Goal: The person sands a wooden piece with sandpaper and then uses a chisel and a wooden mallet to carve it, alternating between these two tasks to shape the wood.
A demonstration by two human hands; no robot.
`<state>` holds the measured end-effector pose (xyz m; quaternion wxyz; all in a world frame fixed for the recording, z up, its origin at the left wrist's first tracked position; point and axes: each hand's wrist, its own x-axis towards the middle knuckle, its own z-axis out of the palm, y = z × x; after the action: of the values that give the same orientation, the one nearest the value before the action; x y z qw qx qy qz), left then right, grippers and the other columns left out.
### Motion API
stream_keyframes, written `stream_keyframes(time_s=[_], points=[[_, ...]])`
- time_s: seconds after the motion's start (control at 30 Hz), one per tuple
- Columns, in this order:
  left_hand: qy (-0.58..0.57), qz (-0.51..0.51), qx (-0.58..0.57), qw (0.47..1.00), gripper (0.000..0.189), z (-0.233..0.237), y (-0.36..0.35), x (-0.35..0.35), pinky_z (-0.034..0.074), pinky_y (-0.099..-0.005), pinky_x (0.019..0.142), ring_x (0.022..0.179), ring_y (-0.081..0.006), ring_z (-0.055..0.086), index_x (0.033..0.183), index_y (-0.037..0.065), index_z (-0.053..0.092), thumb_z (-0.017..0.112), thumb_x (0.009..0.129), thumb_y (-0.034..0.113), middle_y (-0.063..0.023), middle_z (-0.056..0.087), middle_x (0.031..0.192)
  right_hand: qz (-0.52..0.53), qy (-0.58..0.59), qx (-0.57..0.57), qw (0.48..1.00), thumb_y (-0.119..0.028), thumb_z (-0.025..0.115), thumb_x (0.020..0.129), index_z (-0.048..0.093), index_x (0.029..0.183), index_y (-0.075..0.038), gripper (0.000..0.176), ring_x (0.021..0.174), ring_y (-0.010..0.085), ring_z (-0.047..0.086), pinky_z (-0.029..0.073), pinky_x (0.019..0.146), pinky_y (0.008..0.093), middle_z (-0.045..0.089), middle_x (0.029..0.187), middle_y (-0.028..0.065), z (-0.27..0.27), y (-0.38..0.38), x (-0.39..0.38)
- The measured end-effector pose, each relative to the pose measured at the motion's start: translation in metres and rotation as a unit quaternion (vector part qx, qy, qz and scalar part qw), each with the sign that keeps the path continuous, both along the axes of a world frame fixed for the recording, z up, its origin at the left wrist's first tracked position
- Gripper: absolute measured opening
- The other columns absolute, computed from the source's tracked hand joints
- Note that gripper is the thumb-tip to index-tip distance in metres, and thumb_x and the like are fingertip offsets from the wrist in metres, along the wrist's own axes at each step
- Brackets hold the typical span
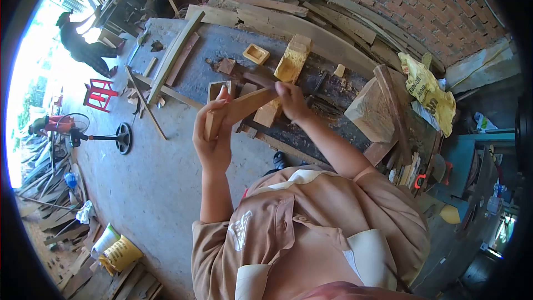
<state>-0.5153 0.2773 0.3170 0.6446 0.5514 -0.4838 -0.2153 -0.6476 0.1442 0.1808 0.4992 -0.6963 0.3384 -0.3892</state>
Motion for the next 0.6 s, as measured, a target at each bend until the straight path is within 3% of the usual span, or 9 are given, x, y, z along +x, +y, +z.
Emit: stream_keyframes(time_s=[0.03,0.1,0.23,0.3,0.37,0.43,0.5,0.53,0.6], points=[[0.062,-0.014,0.004,0.998,0.025,-0.001,0.003,0.000,0.036,-0.0297,0.089,0.100,-0.0173,0.049,0.102,0.001,0.049,0.053,0.077,-0.003,-0.0128,0.054,0.105,-0.001,-0.001,0.001,1.000,-0.035,0.035,0.088,0.055,0.078,0.004,0.045,0.063,0.0171,0.054,0.039,0.057,0.0306,0.056,0.064,0.0113,-0.020,-0.015,-0.004],[0.040,-0.019,0.015,0.999,0.025,-0.002,0.004,0.007,0.037,-0.0304,0.088,0.101,-0.0190,0.049,0.102,0.001,0.049,0.053,0.077,-0.003,-0.0154,0.052,0.110,-0.099,0.158,0.068,0.980,-0.028,0.039,0.087,0.052,0.065,0.000,0.038,0.064,0.0070,0.045,0.036,0.057,0.0264,0.052,0.063,0.0017,-0.049,-0.037,-0.011],[0.050,-0.006,0.013,0.999,0.024,0.003,-0.006,0.010,0.037,-0.0297,0.088,0.102,-0.0194,0.049,0.102,0.000,0.049,0.051,0.078,-0.003,-0.0160,0.053,0.109,-0.011,0.194,0.110,0.975,-0.031,0.038,0.088,0.051,0.065,0.000,0.041,0.063,0.0069,0.045,0.036,0.056,0.0257,0.050,0.061,0.0009,0.034,-0.009,0.014],[0.060,-0.038,0.000,0.998,0.024,0.008,-0.009,0.012,0.036,-0.0291,0.089,0.102,-0.0194,0.049,0.102,0.000,0.049,0.051,0.078,-0.004,-0.0159,0.053,0.108,0.079,-0.065,0.054,0.993,-0.036,0.036,0.088,0.056,0.076,0.002,0.045,0.061,0.0084,0.045,0.036,0.056,0.0252,0.051,0.060,0.0021,0.065,0.015,0.014],[0.047,-0.037,0.010,0.998,0.024,0.007,-0.007,0.013,0.036,-0.0289,0.089,0.102,-0.0194,0.049,0.102,0.000,0.049,0.050,0.078,-0.004,-0.0159,0.053,0.108,0.069,-0.094,0.025,0.993,-0.038,0.034,0.088,0.058,0.087,0.003,0.048,0.065,0.0106,0.050,0.039,0.059,0.0271,0.057,0.066,0.0051,0.052,0.016,0.010],[0.035,-0.039,0.017,0.998,0.024,0.005,-0.005,0.014,0.036,-0.0287,0.089,0.102,-0.0194,0.049,0.102,0.000,0.048,0.050,0.078,-0.005,-0.0158,0.053,0.109,-0.081,0.016,-0.028,0.996,-0.041,0.033,0.087,0.058,0.079,0.004,0.052,0.060,0.0188,0.057,0.042,0.053,0.0314,0.057,0.062,0.0155,-0.003,-0.005,0.002],[0.058,-0.065,0.007,0.996,0.025,0.002,-0.002,0.016,0.036,-0.0287,0.088,0.102,-0.0189,0.049,0.101,0.000,0.049,0.050,0.077,-0.006,-0.0158,0.053,0.109,-0.117,0.164,0.044,0.979,-0.041,0.033,0.087,0.058,0.080,0.003,0.051,0.055,0.0225,0.058,0.043,0.052,0.0338,0.057,0.060,0.0165,-0.061,-0.036,-0.018],[0.057,-0.066,0.009,0.996,0.025,0.003,-0.001,0.015,0.036,-0.0287,0.088,0.102,-0.0189,0.049,0.101,0.000,0.049,0.050,0.077,-0.006,-0.0158,0.053,0.109,-0.140,0.167,-0.028,0.975,-0.041,0.034,0.087,0.059,0.079,0.003,0.051,0.048,0.0253,0.054,0.042,0.048,0.0348,0.055,0.055,0.0155,-0.066,-0.044,-0.018],[0.049,-0.059,0.021,0.997,0.025,0.006,-0.002,0.012,0.036,-0.0290,0.088,0.102,-0.0194,0.049,0.101,0.000,0.049,0.049,0.077,-0.006,-0.0158,0.054,0.108,-0.100,0.170,-0.001,0.980,-0.041,0.034,0.087,0.058,0.076,0.002,0.050,0.048,0.0233,0.054,0.042,0.048,0.0337,0.054,0.054,0.0140,-0.040,-0.035,-0.011]])
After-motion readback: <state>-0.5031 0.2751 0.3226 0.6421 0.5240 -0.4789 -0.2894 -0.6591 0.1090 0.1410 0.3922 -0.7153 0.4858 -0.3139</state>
